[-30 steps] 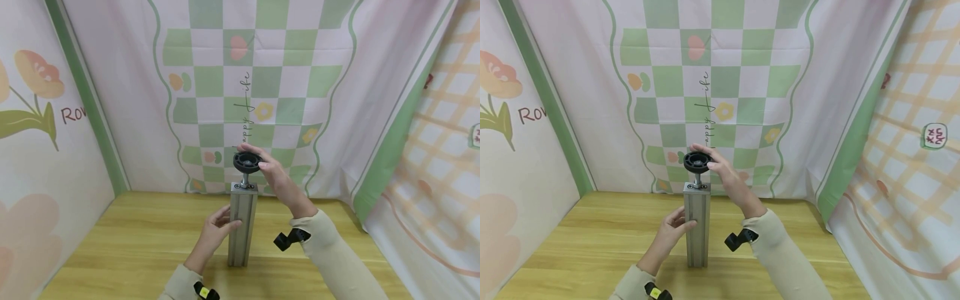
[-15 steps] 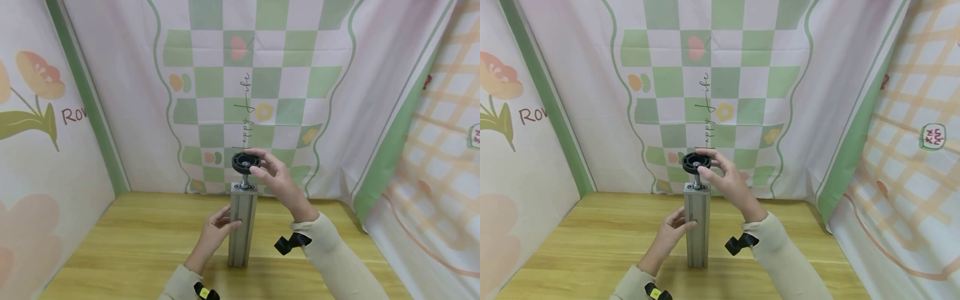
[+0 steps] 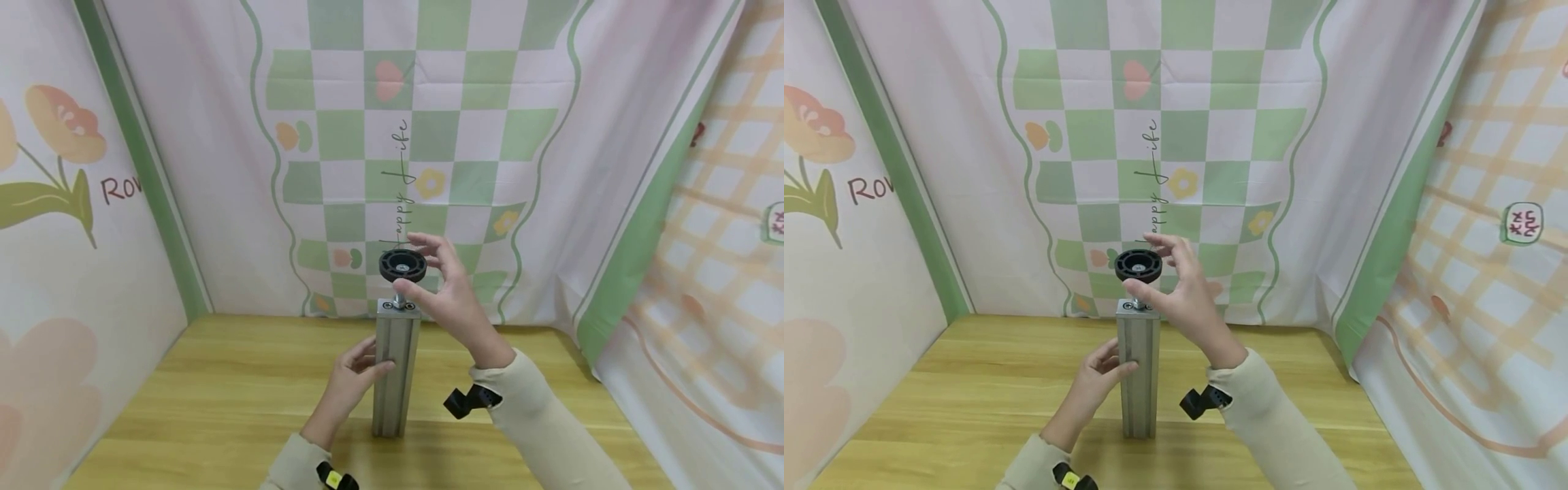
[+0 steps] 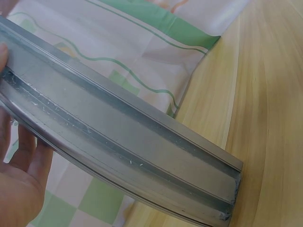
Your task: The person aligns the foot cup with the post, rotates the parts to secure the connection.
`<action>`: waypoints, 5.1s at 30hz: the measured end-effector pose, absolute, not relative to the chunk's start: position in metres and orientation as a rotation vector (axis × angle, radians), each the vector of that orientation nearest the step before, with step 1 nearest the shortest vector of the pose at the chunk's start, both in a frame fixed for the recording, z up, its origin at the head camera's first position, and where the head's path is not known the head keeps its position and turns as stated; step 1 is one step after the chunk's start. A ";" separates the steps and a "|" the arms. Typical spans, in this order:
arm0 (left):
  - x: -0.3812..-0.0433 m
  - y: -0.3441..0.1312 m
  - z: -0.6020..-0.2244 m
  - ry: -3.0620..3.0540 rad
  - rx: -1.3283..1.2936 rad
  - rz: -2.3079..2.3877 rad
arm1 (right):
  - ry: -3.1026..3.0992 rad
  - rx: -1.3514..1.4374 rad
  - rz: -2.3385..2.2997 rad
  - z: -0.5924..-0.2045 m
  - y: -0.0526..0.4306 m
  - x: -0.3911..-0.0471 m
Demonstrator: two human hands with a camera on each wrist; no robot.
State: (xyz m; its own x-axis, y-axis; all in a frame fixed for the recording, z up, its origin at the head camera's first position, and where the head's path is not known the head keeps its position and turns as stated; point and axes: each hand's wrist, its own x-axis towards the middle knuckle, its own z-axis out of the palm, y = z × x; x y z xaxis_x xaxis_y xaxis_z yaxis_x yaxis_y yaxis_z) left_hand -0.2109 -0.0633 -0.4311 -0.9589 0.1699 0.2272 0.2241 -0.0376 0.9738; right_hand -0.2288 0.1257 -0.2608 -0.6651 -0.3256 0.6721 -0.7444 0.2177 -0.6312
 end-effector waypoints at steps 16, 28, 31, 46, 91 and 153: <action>-0.214 -0.062 -0.434 -2.165 -0.364 -2.215 | -1.995 1.413 1.861 -0.263 0.129 -0.240; -0.214 -0.062 -0.434 -2.170 -0.355 -2.216 | -1.943 1.393 1.932 -0.265 0.131 -0.241; -0.213 -0.062 -0.433 -2.173 -0.348 -2.211 | -1.956 1.333 1.912 -0.267 0.132 -0.241; -0.214 -0.062 -0.434 -2.170 -0.363 -2.211 | -2.043 1.046 1.705 -0.266 0.128 -0.233; -0.215 -0.064 -0.435 -2.173 -0.402 -2.194 | -1.970 1.277 1.898 -0.268 0.127 -0.237; -0.216 -0.064 -0.437 -2.167 -0.398 -2.202 | -2.136 1.223 1.744 -0.259 0.131 -0.235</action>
